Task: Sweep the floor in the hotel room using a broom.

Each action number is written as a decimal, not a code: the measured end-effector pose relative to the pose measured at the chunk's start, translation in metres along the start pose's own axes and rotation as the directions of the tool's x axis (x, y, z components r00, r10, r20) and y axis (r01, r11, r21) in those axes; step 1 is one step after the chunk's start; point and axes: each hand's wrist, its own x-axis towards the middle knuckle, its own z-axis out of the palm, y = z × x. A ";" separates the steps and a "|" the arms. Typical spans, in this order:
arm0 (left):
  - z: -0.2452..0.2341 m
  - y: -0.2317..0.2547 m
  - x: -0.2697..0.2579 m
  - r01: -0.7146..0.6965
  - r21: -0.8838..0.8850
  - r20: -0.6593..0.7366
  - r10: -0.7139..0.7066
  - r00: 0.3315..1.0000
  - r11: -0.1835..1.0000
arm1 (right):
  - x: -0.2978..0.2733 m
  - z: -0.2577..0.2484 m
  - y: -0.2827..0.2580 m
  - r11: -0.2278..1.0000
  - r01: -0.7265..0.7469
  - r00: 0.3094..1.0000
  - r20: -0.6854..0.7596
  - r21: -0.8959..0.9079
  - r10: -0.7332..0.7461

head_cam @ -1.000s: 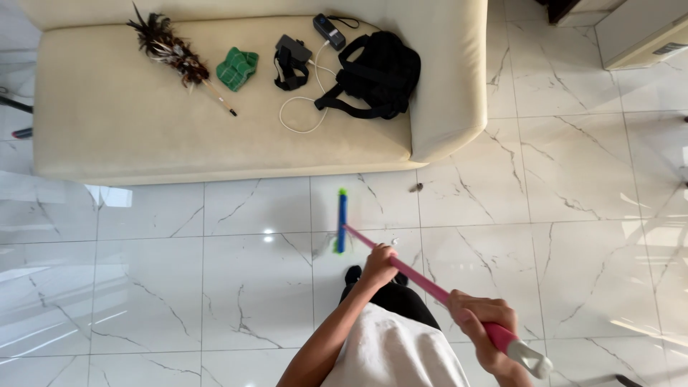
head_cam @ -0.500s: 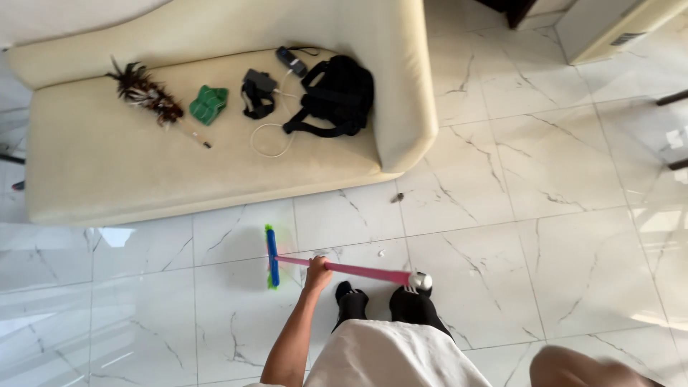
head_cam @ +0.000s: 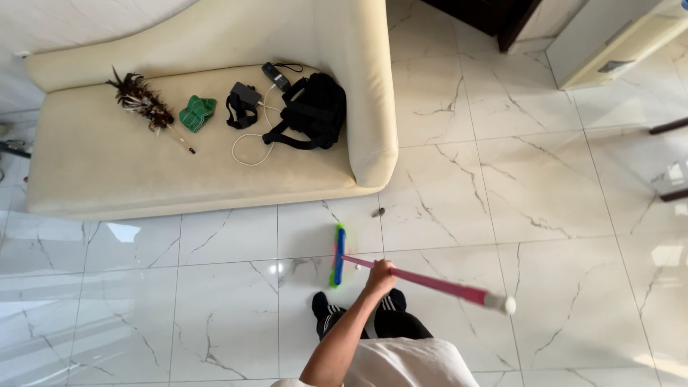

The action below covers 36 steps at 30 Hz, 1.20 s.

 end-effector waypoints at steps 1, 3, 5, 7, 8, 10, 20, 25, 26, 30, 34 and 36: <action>-0.001 0.011 -0.008 0.005 0.004 0.030 -0.005 1.000 1.000 | 0.018 0.007 0.009 0.999 0.010 1.000 -0.015 0.038 -0.009; -0.007 0.031 -0.023 0.016 0.003 0.041 -0.016 0.999 1.000 | 0.083 0.027 0.017 0.993 0.028 0.999 -0.042 0.117 -0.023; -0.020 0.044 -0.039 -0.052 -0.024 -0.037 0.051 0.998 0.998 | 0.144 0.089 0.021 0.979 0.039 0.997 -0.067 0.201 -0.026; -0.034 0.052 -0.048 -0.022 -0.023 -0.078 0.020 0.997 0.999 | 0.170 0.170 0.006 0.975 -0.191 0.981 0.061 0.113 0.185; -0.042 0.057 -0.052 -0.003 -0.020 -0.101 0.001 0.995 1.000 | 0.183 0.211 -0.003 0.920 -0.391 0.908 0.154 -0.015 0.389; -0.056 0.053 -0.066 0.004 -0.039 -0.171 -0.010 0.985 0.999 | 0.176 0.236 0.030 0.946 -0.292 0.928 0.196 -0.141 0.316; -0.011 -0.020 -0.019 0.026 -0.043 -0.198 -0.034 0.980 0.999 | 0.167 0.239 0.126 0.813 -0.470 0.882 -0.165 -0.343 0.441; -0.006 0.026 -0.033 -0.113 -0.148 -0.221 0.078 0.972 0.983 | 0.178 0.253 0.086 0.692 -0.395 0.906 -0.134 -0.604 0.401; -0.008 0.032 -0.036 -0.143 -0.132 -0.247 0.107 0.963 0.981 | 0.184 0.260 0.076 0.601 -0.453 0.836 -0.080 -0.659 0.542; -0.052 0.040 -0.065 -0.021 -0.189 -0.206 -0.019 0.978 0.982 | 0.192 0.276 0.062 0.751 -0.219 0.976 -0.140 -0.623 0.168; -0.095 0.002 -0.075 0.049 -0.081 -0.192 -0.064 0.979 0.996 | 0.196 0.283 0.104 0.987 -0.130 0.965 0.219 -0.093 0.148; -0.106 -0.033 -0.069 0.154 -0.043 -0.129 -0.159 0.979 0.987 | 0.181 0.290 0.146 0.975 -0.042 0.970 0.243 0.218 -0.012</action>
